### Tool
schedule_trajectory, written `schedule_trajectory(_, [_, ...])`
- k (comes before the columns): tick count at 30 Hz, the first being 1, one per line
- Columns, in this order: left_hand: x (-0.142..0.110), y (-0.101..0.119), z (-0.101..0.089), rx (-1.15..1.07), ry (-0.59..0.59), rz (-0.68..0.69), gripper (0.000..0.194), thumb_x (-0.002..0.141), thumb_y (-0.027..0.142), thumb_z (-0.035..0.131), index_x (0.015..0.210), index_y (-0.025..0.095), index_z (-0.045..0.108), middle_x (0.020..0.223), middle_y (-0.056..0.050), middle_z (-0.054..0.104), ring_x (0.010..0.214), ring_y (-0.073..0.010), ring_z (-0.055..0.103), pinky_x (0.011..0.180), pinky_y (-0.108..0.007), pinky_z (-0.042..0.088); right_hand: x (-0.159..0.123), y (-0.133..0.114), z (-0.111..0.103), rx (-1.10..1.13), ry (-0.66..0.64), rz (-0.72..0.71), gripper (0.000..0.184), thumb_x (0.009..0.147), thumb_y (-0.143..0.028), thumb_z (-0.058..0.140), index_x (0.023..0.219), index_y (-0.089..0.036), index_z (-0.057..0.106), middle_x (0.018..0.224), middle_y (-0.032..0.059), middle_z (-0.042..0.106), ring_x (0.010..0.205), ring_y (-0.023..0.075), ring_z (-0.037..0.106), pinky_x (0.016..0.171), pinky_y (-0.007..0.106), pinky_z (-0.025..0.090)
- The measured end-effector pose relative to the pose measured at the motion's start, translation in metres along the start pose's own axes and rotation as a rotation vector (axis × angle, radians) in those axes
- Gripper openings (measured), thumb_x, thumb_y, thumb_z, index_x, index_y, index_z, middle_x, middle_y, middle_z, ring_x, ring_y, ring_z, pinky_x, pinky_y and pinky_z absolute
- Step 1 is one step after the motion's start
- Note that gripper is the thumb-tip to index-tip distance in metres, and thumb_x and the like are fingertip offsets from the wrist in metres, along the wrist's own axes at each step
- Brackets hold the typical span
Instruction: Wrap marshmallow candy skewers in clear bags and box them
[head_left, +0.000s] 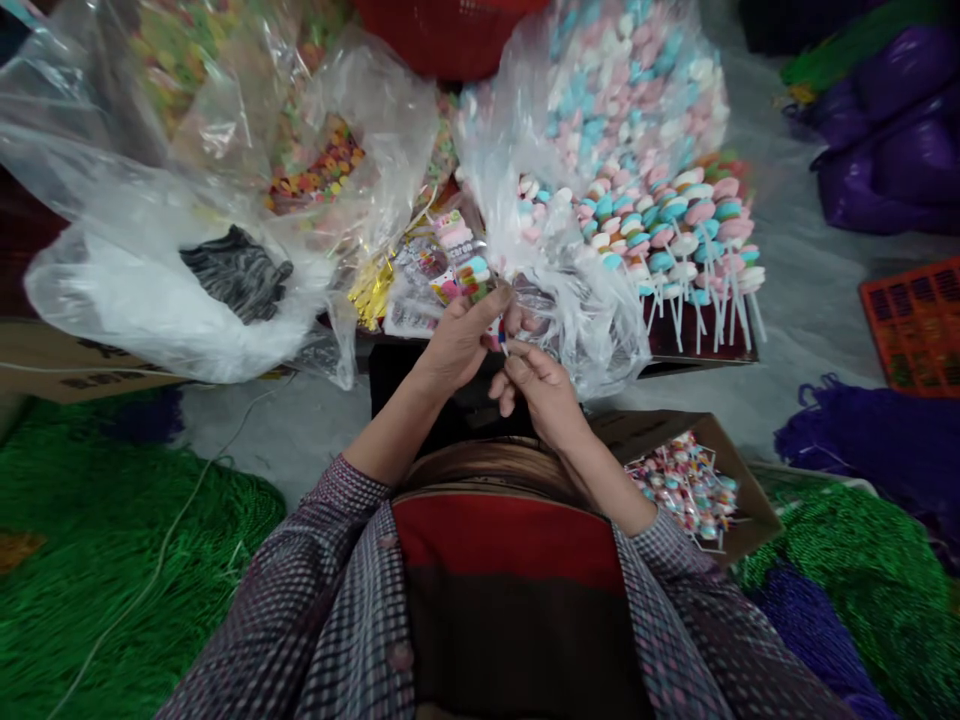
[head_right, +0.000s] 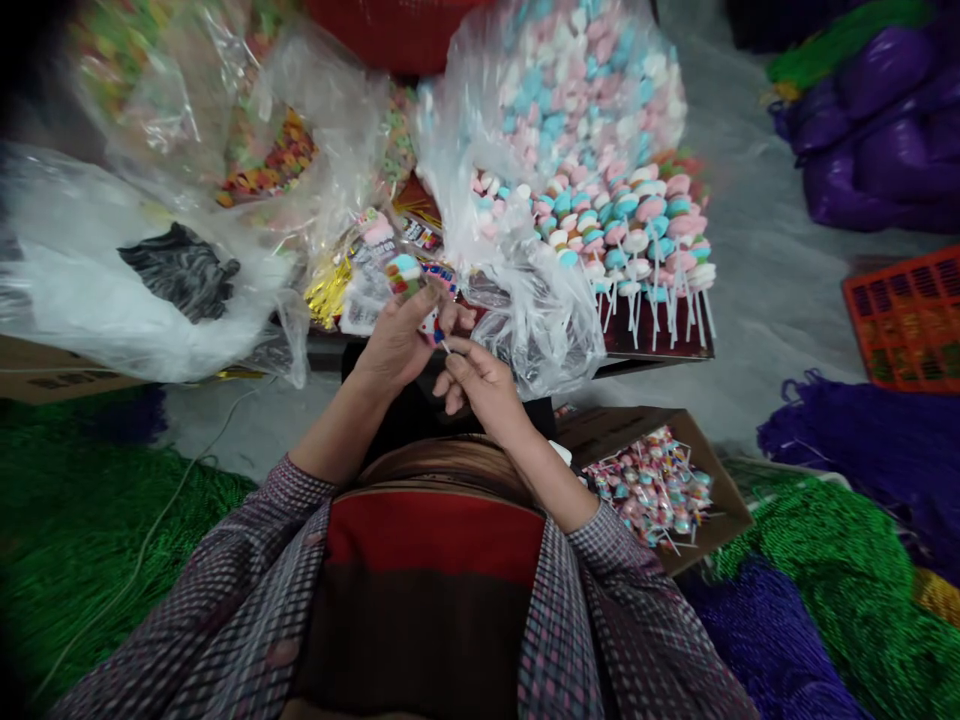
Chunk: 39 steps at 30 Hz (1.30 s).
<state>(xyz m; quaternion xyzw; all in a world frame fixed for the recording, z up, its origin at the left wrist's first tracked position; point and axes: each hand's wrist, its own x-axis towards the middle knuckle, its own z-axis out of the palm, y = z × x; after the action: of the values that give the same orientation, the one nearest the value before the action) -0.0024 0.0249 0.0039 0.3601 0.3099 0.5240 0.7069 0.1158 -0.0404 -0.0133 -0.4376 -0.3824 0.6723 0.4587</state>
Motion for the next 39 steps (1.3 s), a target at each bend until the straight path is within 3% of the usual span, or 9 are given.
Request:
schedule_trajectory(3, [0.0, -0.002, 0.001, 0.031, -0.03, 0.022, 0.04, 0.086, 0.054, 0.076, 0.076, 0.022, 0.054, 0.061, 0.004, 0.053, 0.065, -0.0133, 0.066, 0.053, -0.022, 0.048, 0.001, -0.001, -0.001, -0.039, 0.035, -0.042, 0.048, 0.077, -0.064, 0.08, 0.092, -0.021, 0.068, 0.062, -0.0067, 0.067, 0.043, 0.0065, 0.056, 0.045, 0.02, 0.043])
schedule_trajectory(7, [-0.009, -0.004, 0.003, 0.169, -0.074, -0.092, 0.045, 0.086, 0.066, 0.07, 0.094, 0.022, 0.06, 0.065, 0.006, 0.057, 0.045, -0.0076, 0.051, 0.044, -0.023, 0.04, 0.003, -0.004, 0.0, -0.074, 0.083, -0.086, 0.05, 0.082, -0.07, 0.072, 0.089, -0.021, 0.067, 0.06, -0.0062, 0.066, 0.04, 0.0067, 0.052, 0.043, 0.021, 0.04])
schedule_trajectory(9, [-0.013, -0.003, 0.0, 0.275, -0.072, -0.042, 0.047, 0.086, 0.067, 0.069, 0.097, 0.022, 0.061, 0.068, 0.006, 0.059, 0.05, -0.0076, 0.051, 0.051, -0.024, 0.044, 0.004, -0.005, -0.002, -0.102, 0.103, -0.117, 0.048, 0.085, -0.068, 0.07, 0.093, -0.021, 0.068, 0.06, -0.0063, 0.066, 0.04, 0.0065, 0.052, 0.044, 0.021, 0.039])
schedule_trajectory(14, [-0.012, 0.006, -0.013, 0.679, -0.008, 0.227, 0.038, 0.094, 0.057, 0.065, 0.077, 0.022, 0.061, 0.069, 0.002, 0.057, 0.068, -0.0132, 0.052, 0.07, -0.029, 0.042, 0.003, -0.007, -0.012, -0.216, 0.124, -0.213, 0.039, 0.094, -0.06, 0.065, 0.1, -0.022, 0.07, 0.061, -0.0064, 0.064, 0.044, 0.0066, 0.053, 0.049, 0.022, 0.042])
schedule_trajectory(20, [-0.01, -0.003, -0.018, 0.912, 0.009, 0.319, 0.033, 0.095, 0.045, 0.064, 0.071, 0.023, 0.058, 0.071, -0.001, 0.057, 0.072, -0.0185, 0.049, 0.074, -0.032, 0.037, 0.003, -0.017, -0.02, -0.519, 0.227, -0.352, 0.048, 0.1, -0.053, 0.058, 0.141, -0.029, 0.06, 0.064, -0.0043, 0.064, 0.05, 0.0125, 0.056, 0.055, 0.028, 0.05])
schedule_trajectory(24, [-0.012, -0.01, -0.017, 0.824, -0.026, 0.274, 0.033, 0.095, 0.046, 0.062, 0.071, 0.023, 0.062, 0.068, -0.001, 0.059, 0.071, -0.0175, 0.051, 0.074, -0.032, 0.039, 0.008, -0.021, -0.019, -0.594, 0.157, -0.37, 0.042, 0.101, -0.05, 0.056, 0.136, -0.031, 0.069, 0.063, -0.0031, 0.062, 0.051, 0.0138, 0.055, 0.057, 0.031, 0.052])
schedule_trajectory(28, [-0.017, -0.006, -0.024, 0.62, -0.074, 0.117, 0.045, 0.09, 0.064, 0.065, 0.073, 0.022, 0.064, 0.067, 0.0, 0.06, 0.071, -0.0161, 0.055, 0.075, -0.031, 0.045, 0.013, -0.018, -0.017, -0.563, 0.132, -0.407, 0.04, 0.102, -0.05, 0.053, 0.13, -0.03, 0.074, 0.064, -0.0036, 0.062, 0.048, 0.0112, 0.052, 0.057, 0.029, 0.052])
schedule_trajectory(33, [-0.012, 0.001, -0.027, 0.212, 0.076, 0.065, 0.061, 0.086, 0.081, 0.057, 0.098, 0.023, 0.069, 0.092, -0.006, 0.073, 0.095, -0.0215, 0.068, 0.087, -0.036, 0.053, 0.012, -0.009, -0.015, -0.564, 0.155, -0.41, 0.044, 0.101, -0.05, 0.053, 0.137, -0.03, 0.07, 0.067, -0.0052, 0.063, 0.048, 0.0092, 0.052, 0.057, 0.026, 0.052])
schedule_trajectory(39, [-0.002, 0.0, -0.006, 0.032, 0.059, -0.017, 0.051, 0.085, 0.063, 0.074, 0.116, 0.024, 0.067, 0.08, -0.002, 0.068, 0.087, -0.021, 0.072, 0.072, -0.032, 0.057, 0.007, -0.004, -0.007, -0.542, 0.158, -0.391, 0.045, 0.102, -0.051, 0.052, 0.137, -0.029, 0.068, 0.068, -0.005, 0.065, 0.049, 0.0099, 0.054, 0.056, 0.027, 0.052])
